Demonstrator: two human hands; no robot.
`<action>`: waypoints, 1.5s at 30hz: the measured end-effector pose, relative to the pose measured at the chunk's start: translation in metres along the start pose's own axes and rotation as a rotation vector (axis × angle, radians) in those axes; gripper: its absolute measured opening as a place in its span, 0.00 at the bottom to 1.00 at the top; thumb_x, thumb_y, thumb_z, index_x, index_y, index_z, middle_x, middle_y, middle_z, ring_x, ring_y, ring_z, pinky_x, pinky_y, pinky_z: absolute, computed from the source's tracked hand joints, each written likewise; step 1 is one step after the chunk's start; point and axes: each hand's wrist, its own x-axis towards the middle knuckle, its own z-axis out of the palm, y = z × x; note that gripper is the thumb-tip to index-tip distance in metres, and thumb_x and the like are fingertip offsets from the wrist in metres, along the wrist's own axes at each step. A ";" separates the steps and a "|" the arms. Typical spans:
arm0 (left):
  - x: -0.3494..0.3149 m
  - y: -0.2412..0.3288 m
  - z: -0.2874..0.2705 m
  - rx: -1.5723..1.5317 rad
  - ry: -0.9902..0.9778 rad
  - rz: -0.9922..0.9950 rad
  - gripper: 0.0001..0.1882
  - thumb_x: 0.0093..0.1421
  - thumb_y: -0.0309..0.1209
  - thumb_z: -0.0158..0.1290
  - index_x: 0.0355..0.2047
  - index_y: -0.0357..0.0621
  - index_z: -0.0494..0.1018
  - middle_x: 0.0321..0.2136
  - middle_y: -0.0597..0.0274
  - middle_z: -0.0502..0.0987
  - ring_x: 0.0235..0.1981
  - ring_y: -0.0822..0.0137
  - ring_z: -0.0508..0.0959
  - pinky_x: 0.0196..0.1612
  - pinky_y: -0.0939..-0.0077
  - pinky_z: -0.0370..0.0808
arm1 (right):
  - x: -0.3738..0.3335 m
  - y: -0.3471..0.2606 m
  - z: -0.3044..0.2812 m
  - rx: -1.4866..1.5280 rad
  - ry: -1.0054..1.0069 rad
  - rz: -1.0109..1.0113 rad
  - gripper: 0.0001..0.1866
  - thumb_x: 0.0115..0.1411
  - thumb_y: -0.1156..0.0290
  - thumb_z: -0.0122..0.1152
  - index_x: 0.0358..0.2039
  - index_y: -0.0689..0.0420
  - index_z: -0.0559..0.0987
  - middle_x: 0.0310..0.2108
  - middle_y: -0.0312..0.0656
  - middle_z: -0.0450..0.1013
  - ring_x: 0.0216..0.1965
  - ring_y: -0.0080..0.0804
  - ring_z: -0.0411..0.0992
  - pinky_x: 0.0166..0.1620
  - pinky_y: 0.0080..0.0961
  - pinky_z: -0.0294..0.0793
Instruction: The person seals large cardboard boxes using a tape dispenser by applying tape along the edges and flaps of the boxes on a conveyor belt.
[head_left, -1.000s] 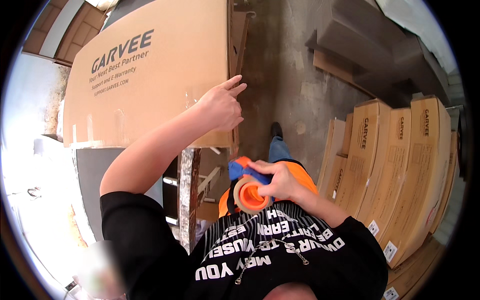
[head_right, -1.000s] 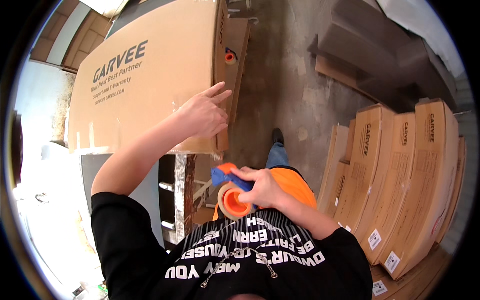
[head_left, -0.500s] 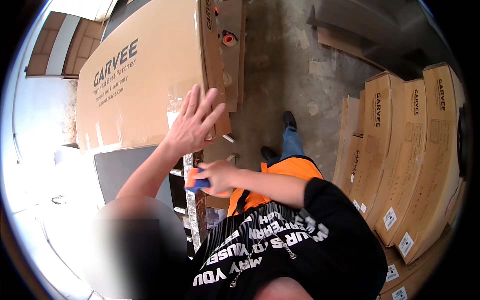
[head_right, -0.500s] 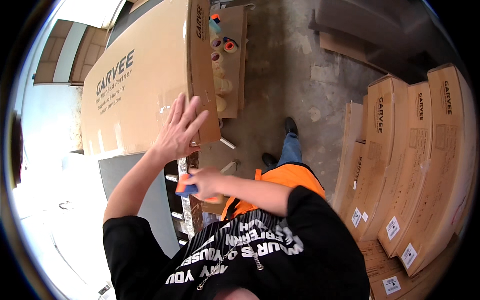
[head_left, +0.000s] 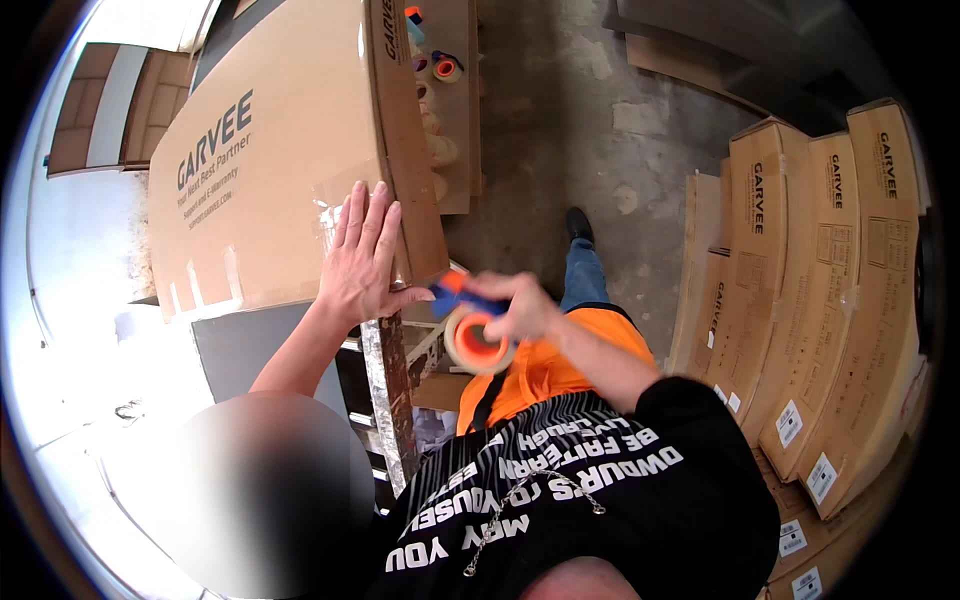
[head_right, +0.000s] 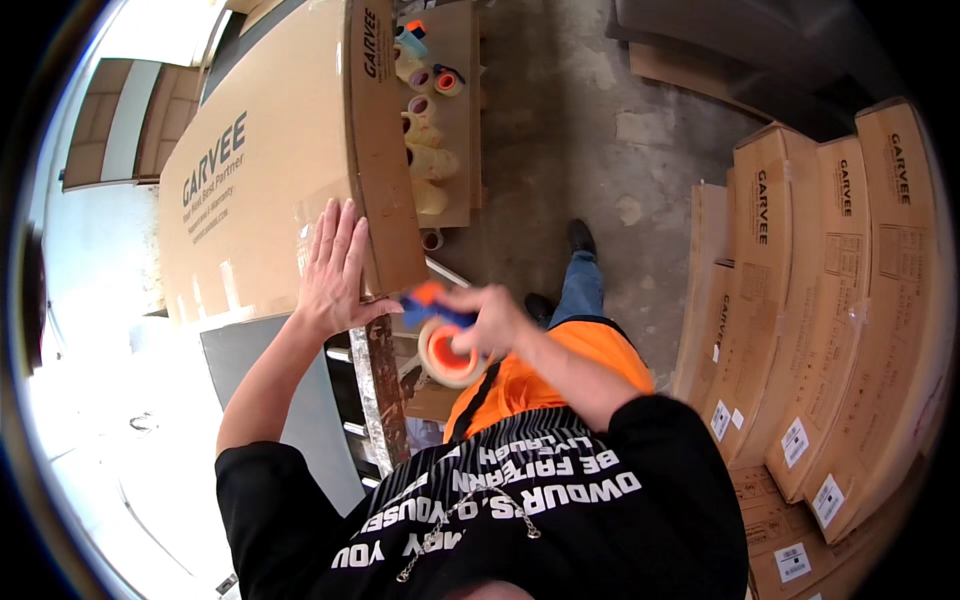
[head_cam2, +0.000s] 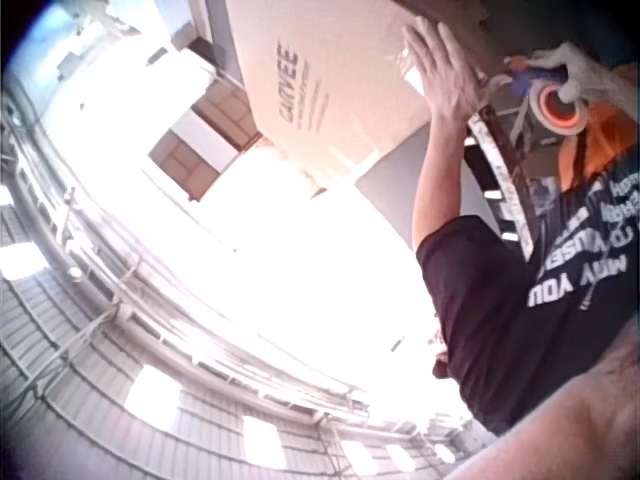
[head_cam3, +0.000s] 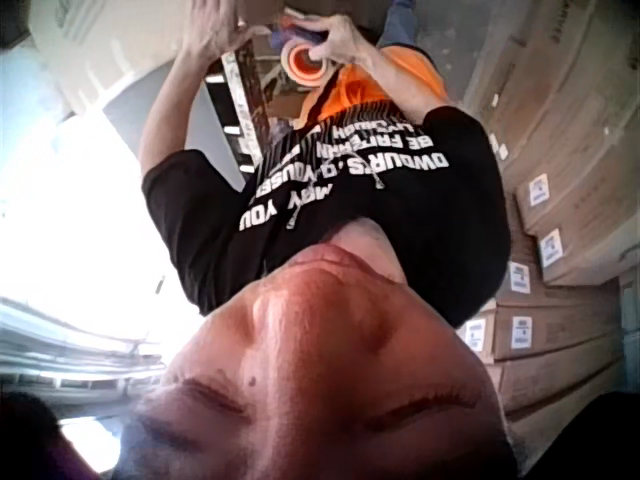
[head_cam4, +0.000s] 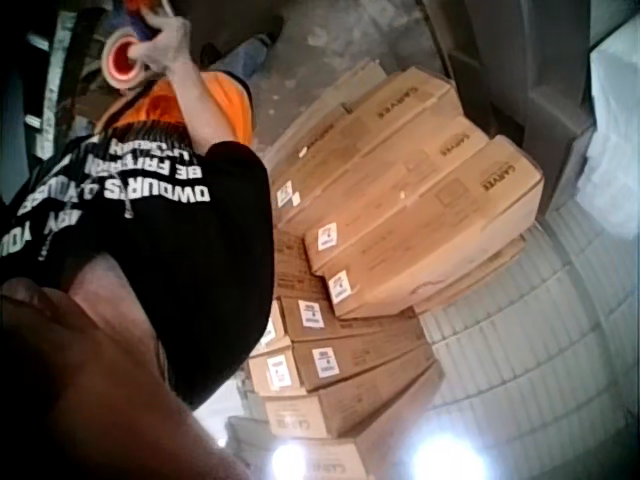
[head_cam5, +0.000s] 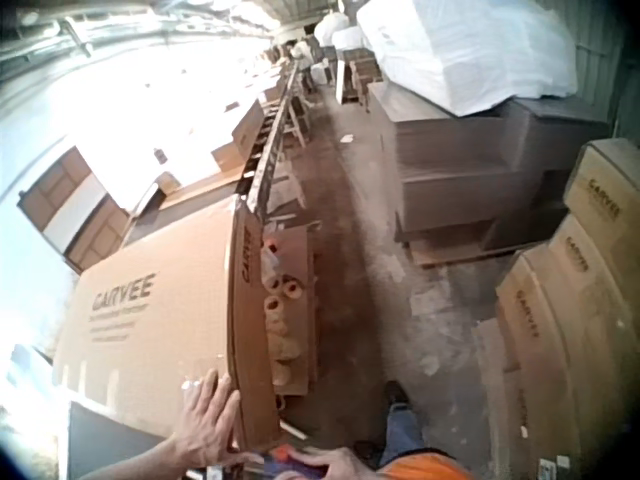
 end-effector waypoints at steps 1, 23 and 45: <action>0.003 0.003 -0.001 -0.001 0.000 0.006 0.63 0.42 0.68 0.60 0.67 0.34 0.53 0.69 0.38 0.49 0.70 0.34 0.46 0.70 0.43 0.46 | -0.011 0.021 0.022 -0.037 0.014 0.027 0.39 0.34 0.64 0.69 0.54 0.56 0.78 0.47 0.45 0.79 0.45 0.37 0.79 0.52 0.25 0.73; 0.147 0.015 0.036 0.323 -1.333 0.331 0.50 0.57 0.74 0.33 0.65 0.47 0.63 0.68 0.60 0.59 0.71 0.54 0.52 0.72 0.52 0.34 | -0.003 -0.081 -0.224 -0.787 0.319 -0.122 0.25 0.41 0.65 0.69 0.45 0.48 0.83 0.48 0.40 0.74 0.40 0.47 0.77 0.42 0.38 0.77; 0.356 -0.214 0.005 0.020 -0.047 -0.745 0.63 0.47 0.59 0.63 0.70 0.35 0.42 0.71 0.47 0.45 0.72 0.52 0.47 0.73 0.62 0.43 | 0.285 -0.144 -0.361 -0.047 0.279 0.095 0.38 0.39 0.83 0.59 0.57 0.69 0.70 0.52 0.38 0.72 0.50 0.24 0.70 0.54 0.16 0.65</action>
